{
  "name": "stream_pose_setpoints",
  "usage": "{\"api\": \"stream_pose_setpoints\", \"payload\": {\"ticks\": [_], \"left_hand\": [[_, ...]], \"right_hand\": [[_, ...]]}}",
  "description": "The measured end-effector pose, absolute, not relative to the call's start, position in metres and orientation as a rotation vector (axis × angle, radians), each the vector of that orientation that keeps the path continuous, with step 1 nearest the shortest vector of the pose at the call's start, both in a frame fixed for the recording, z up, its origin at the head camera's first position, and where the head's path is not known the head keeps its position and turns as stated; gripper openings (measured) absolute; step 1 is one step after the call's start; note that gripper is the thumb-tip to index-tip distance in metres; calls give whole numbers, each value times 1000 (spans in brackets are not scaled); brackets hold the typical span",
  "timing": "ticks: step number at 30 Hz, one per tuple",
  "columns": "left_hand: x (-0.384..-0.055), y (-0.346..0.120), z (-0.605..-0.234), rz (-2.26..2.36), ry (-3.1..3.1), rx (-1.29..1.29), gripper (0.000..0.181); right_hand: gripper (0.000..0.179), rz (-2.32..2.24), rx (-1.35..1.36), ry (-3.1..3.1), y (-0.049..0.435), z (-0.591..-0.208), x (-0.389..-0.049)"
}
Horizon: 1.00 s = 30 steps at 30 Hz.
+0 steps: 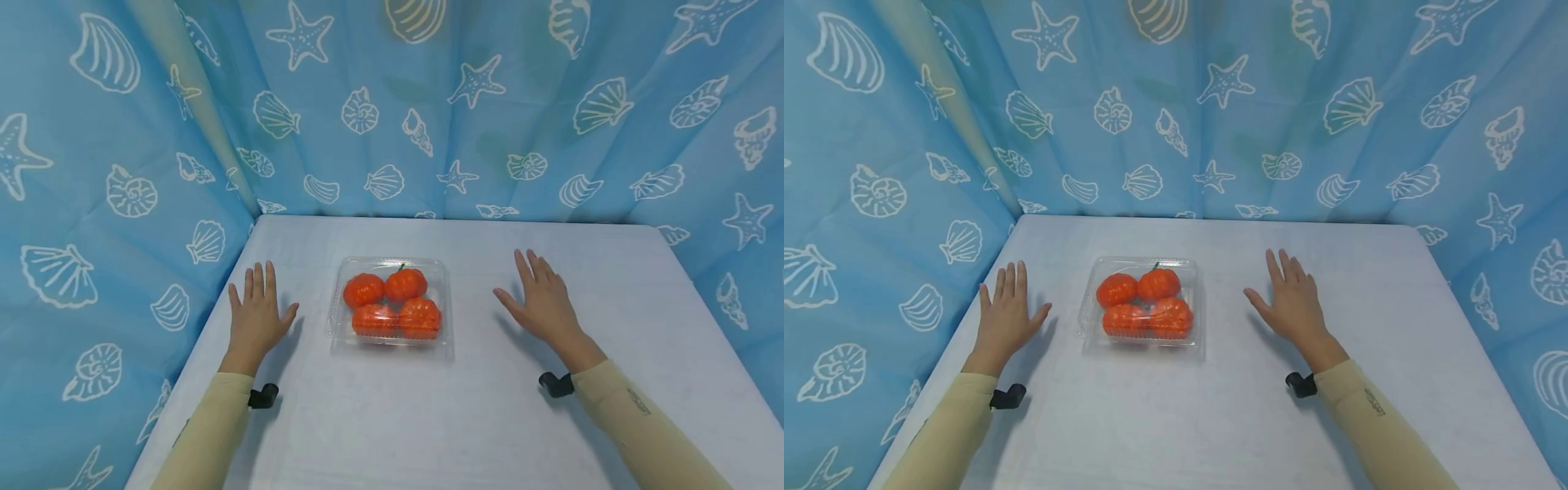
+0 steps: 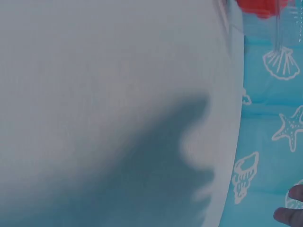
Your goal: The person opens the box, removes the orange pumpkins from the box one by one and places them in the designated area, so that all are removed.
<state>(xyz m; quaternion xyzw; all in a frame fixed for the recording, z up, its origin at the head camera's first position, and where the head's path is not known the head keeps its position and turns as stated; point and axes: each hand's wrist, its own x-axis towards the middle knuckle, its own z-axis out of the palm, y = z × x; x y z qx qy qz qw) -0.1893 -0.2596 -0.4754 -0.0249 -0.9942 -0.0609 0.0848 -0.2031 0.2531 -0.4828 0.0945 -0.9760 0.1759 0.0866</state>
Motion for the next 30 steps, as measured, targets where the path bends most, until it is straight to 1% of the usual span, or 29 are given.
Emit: {"api": "stream_pose_setpoints", "payload": {"ticks": [3, 9, 14, 17, 24, 30], "left_hand": [[-186, -255, -471, -222, -2923, -99, 86], [-177, -243, -465, -329, -2841, -137, 51], [-172, -236, -468, -483, -2783, -143, 37], [-168, -232, -470, -593, -2758, -146, 33], [-160, -222, -469, -851, -2793, -117, 33], [-157, -215, -473, -1108, -2792, -185, 40]], "right_hand": [[86, 589, 284, -2882, 249, -483, -198], [81, 676, 277, -2889, 237, -482, -188], [77, 721, 295, -2911, 225, -479, -182], [76, 764, 314, -2924, 218, -477, -178], [73, 927, 370, -2950, 201, -475, -165], [77, 1143, 489, -2955, 186, -473, -156]]}}
